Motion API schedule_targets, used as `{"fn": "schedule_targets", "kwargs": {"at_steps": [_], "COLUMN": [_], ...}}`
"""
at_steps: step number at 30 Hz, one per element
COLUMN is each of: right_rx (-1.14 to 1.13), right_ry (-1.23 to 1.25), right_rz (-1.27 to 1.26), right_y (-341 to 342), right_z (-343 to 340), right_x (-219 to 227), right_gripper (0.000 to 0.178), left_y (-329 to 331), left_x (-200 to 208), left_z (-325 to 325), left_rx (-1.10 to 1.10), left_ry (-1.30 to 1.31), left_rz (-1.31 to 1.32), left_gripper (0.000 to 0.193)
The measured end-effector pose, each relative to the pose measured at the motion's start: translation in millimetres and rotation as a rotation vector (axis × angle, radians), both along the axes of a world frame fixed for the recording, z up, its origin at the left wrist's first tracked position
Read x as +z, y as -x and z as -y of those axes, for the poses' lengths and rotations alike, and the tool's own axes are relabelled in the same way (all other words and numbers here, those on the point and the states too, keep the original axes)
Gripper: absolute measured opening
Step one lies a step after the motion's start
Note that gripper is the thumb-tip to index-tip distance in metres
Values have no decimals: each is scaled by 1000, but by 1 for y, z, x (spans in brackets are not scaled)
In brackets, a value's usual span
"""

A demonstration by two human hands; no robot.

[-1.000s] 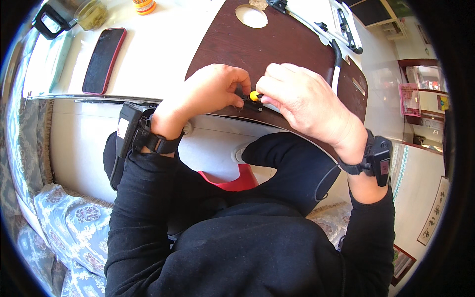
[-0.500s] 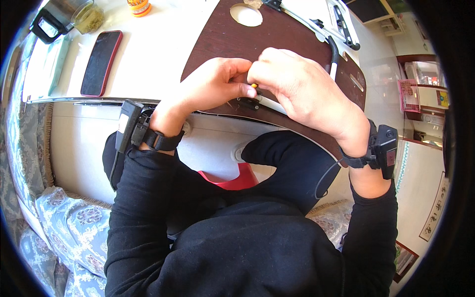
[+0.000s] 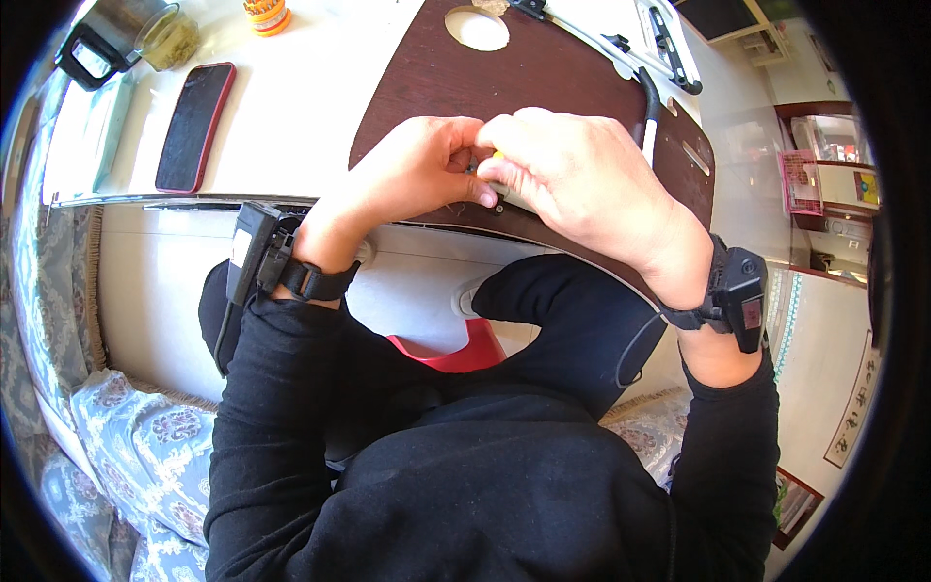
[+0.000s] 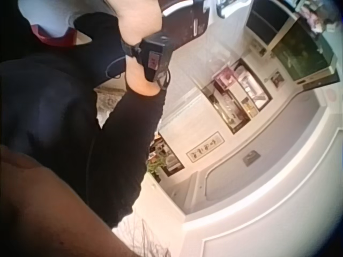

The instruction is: The person uses a screwdriver to fasten screws into a brown board attached to a white frame. They tighten multiple screws, then remove the board and set it aside on the floor.

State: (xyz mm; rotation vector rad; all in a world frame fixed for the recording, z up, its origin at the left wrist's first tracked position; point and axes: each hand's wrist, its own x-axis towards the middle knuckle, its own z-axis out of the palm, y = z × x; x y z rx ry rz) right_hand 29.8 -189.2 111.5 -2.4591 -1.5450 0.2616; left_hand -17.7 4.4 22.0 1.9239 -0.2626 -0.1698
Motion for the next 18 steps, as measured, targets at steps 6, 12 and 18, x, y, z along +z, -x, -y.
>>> {"fn": "schedule_targets", "kwargs": {"at_steps": [6, 12, 18], "right_rx": [122, 122, 80], "right_ry": [-64, -122, -190], "right_rz": [-14, -46, -80], "right_y": [-5, -5, -2], "right_z": [4, 6, 16], "right_x": [-1, -4, 6], "right_gripper": [17, 15, 14], "left_y": [8, 19, 22], "left_x": [1, -19, -19], "left_z": [-7, 7, 10], "left_rx": [-10, 68, 82], "left_ry": [-263, -449, -453], "left_rz": [3, 197, 145], "left_gripper": [32, 24, 21]}}
